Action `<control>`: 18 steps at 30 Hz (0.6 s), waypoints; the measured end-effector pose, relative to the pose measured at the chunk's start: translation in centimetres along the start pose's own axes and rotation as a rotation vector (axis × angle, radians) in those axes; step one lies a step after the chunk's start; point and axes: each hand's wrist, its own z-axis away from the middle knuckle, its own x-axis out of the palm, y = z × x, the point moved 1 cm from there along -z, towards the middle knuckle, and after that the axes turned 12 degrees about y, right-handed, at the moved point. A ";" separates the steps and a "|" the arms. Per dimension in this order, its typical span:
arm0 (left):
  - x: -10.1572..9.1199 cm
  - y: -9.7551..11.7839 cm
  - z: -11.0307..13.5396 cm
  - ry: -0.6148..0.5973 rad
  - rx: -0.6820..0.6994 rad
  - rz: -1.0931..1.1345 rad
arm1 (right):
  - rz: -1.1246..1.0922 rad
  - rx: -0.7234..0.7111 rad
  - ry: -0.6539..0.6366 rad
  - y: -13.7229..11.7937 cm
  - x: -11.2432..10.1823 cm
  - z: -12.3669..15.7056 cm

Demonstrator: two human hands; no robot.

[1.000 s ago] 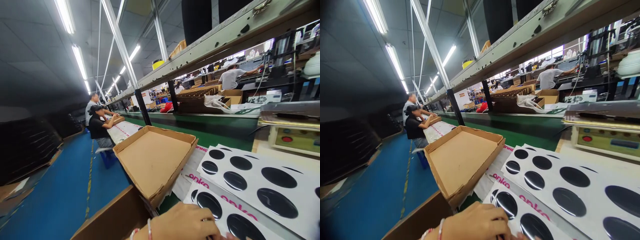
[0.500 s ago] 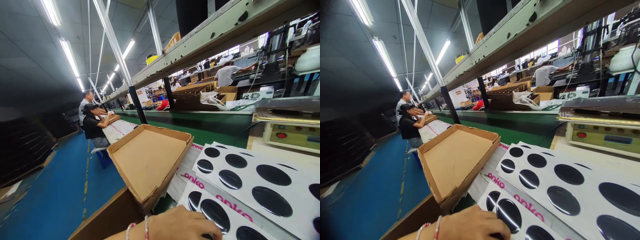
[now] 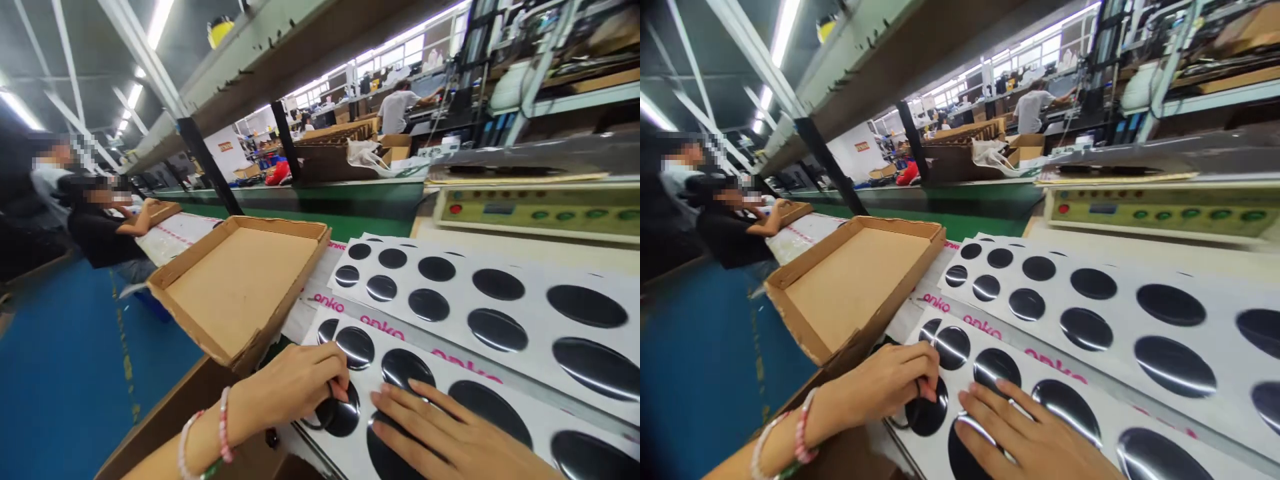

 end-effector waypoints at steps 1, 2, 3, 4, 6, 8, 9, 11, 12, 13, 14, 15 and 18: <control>0.3 0.2 0.5 0.033 0.008 -0.019 | -0.032 0.036 -0.017 0.0 -0.6 -0.4; 0.5 0.3 0.8 0.070 0.032 -0.045 | -0.066 0.081 -0.040 -0.1 -1.0 -0.7; 0.8 0.5 1.1 0.106 0.071 -0.074 | -0.095 0.125 -0.056 -0.1 -1.3 -0.8; 1.0 0.6 1.3 0.135 0.112 -0.098 | -0.115 0.163 -0.064 -0.2 -1.6 -0.9; 1.2 0.7 1.2 0.141 0.137 -0.083 | -0.148 0.218 -0.076 -0.4 -2.0 -0.8; 1.0 0.6 0.4 0.090 0.098 -0.017 | -0.185 0.250 -0.073 -0.6 -2.2 -0.6; 0.7 0.5 -0.1 0.054 0.075 0.020 | -0.199 0.270 -0.080 -0.7 -2.2 -0.5; 0.1 0.3 -1.1 -0.013 0.052 0.070 | -0.232 0.302 -0.102 -0.9 -2.2 -0.3; -0.2 0.2 -1.5 -0.044 0.055 0.084 | -0.245 0.315 -0.120 -1.0 -2.1 -0.3; -0.5 0.1 -1.8 -0.075 0.059 0.100 | -0.257 0.326 -0.137 -1.0 -2.1 -0.3; -0.6 0.0 -2.0 -0.101 0.063 0.114 | -0.267 0.336 -0.154 -1.1 -2.1 -0.4; -0.7 -0.1 -2.0 -0.118 0.063 0.122 | -0.276 0.342 -0.170 -1.1 -2.2 -0.5; -0.4 -0.2 -1.4 -0.096 0.028 0.101 | -0.293 0.340 -0.210 -1.0 -2.2 -0.6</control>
